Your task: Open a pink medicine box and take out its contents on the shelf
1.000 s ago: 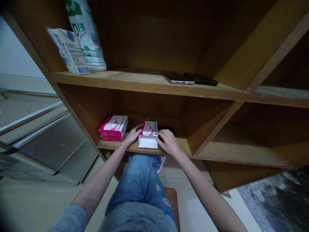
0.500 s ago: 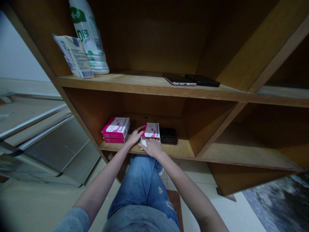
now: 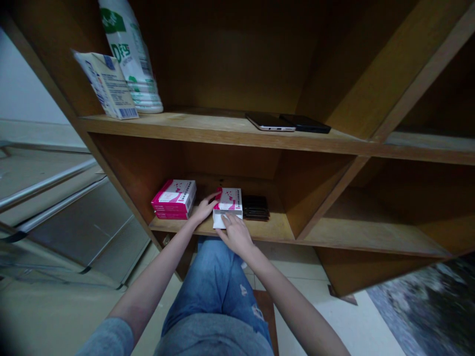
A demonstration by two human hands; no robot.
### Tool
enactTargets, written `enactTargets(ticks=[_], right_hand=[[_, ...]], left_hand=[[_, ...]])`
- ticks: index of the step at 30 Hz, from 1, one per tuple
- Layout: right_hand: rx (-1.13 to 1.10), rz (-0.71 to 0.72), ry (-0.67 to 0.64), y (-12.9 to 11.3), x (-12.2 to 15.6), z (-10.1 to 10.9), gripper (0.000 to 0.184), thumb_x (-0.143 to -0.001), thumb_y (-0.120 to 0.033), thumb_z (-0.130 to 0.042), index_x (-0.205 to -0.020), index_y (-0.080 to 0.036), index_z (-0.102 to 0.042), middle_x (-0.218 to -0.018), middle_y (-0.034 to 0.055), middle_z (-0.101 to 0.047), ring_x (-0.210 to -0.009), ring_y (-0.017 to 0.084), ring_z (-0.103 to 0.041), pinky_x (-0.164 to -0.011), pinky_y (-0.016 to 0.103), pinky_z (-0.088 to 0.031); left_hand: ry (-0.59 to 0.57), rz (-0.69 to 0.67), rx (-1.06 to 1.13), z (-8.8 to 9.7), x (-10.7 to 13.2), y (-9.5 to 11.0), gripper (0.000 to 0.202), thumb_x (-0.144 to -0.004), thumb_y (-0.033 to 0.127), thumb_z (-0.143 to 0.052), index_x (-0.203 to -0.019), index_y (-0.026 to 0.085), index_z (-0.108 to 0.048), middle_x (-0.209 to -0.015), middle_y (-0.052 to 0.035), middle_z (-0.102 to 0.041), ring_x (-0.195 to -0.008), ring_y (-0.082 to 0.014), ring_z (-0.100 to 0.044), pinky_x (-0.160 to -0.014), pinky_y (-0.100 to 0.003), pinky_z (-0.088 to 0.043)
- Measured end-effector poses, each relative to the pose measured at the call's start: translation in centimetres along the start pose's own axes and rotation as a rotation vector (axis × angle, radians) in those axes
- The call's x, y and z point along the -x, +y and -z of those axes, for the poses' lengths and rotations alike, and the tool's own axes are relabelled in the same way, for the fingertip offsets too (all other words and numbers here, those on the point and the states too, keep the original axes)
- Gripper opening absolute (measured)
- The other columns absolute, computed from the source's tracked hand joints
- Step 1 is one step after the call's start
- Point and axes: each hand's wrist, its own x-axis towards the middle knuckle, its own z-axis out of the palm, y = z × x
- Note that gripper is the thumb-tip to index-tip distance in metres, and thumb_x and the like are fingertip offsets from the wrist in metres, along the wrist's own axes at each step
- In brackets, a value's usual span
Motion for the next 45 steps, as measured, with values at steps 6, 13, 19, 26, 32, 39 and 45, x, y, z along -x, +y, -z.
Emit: enactTargets(ticks=[6,13,19,26,32,39,45], right_hand=[[0.02,-0.012,-0.093,-0.2,-0.8,-0.8,0.055,-0.091,-0.048,-0.04,-0.128,-0.008,-0.05,-0.132,0.0195,-0.051,-0.124,0.029,-0.045,-0.104,0.045,-0.03],[-0.012,0.078,0.07,-0.7,1.7,-0.5,0.027,-0.092,-0.029,-0.044,-0.107,-0.017,-0.062,-0.102,0.0094,-0.066,-0.097,0.022,-0.056,-0.09,0.037,-0.039],[-0.063,0.058,0.131,-0.3,2.0,-0.4,0.029,-0.091,-0.029,-0.046,-0.113,-0.016,-0.059,-0.097,0.0096,-0.066,-0.092,0.024,-0.056,-0.083,0.037,-0.042],[-0.146,-0.153,0.099,-0.2,0.1,0.4,0.049,-0.088,-0.03,-0.047,-0.133,-0.009,-0.045,-0.108,0.0141,-0.067,-0.098,0.026,-0.062,-0.087,0.037,-0.046],[-0.3,-0.186,0.137,-0.4,0.3,1.1,0.039,-0.088,-0.028,-0.046,-0.121,-0.012,-0.057,-0.117,0.0134,-0.064,-0.106,0.025,-0.062,-0.091,0.035,-0.048],[-0.447,-0.182,0.458,-0.9,2.7,4.6,0.024,-0.087,-0.027,-0.049,-0.098,-0.018,-0.068,-0.096,0.0066,-0.072,-0.088,0.02,-0.069,-0.08,0.03,-0.053],[-0.402,-0.306,0.704,1.0,3.4,8.2,0.023,-0.084,-0.03,-0.053,-0.095,-0.018,-0.069,-0.092,0.0069,-0.073,-0.082,0.02,-0.069,-0.078,0.031,-0.054]], left_hand=[[0.013,0.016,-0.028,0.0,0.1,0.4,0.042,-0.082,0.023,-0.048,-0.123,0.018,-0.056,-0.129,-0.0059,-0.058,-0.119,-0.0179,-0.052,-0.105,-0.031,-0.036],[0.018,0.027,0.019,-0.1,0.0,0.1,0.043,-0.081,0.026,-0.049,-0.122,0.019,-0.057,-0.129,-0.0055,-0.057,-0.121,-0.0196,-0.051,-0.106,-0.033,-0.035],[0.016,0.042,0.03,-0.1,0.2,0.5,0.043,-0.081,0.026,-0.049,-0.123,0.02,-0.057,-0.13,-0.0043,-0.057,-0.122,-0.0191,-0.05,-0.107,-0.032,-0.034],[0.016,0.038,0.043,0.0,0.1,0.5,0.043,-0.08,0.025,-0.05,-0.122,0.019,-0.057,-0.13,-0.0068,-0.057,-0.121,-0.0205,-0.051,-0.105,-0.034,-0.036],[0.024,0.037,0.037,0.0,0.0,0.2,0.043,-0.08,0.024,-0.05,-0.122,0.019,-0.058,-0.13,-0.0059,-0.057,-0.122,-0.0192,-0.05,-0.107,-0.033,-0.034],[0.02,0.062,0.008,-0.1,0.0,0.0,0.044,-0.081,0.026,-0.049,-0.123,0.018,-0.056,-0.129,-0.0062,-0.058,-0.12,-0.0196,-0.052,-0.106,-0.032,-0.035],[0.002,0.039,-0.003,0.0,0.0,0.0,0.045,-0.081,0.026,-0.048,-0.125,0.017,-0.055,-0.13,-0.0061,-0.056,-0.122,-0.0186,-0.05,-0.106,-0.03,-0.035]])
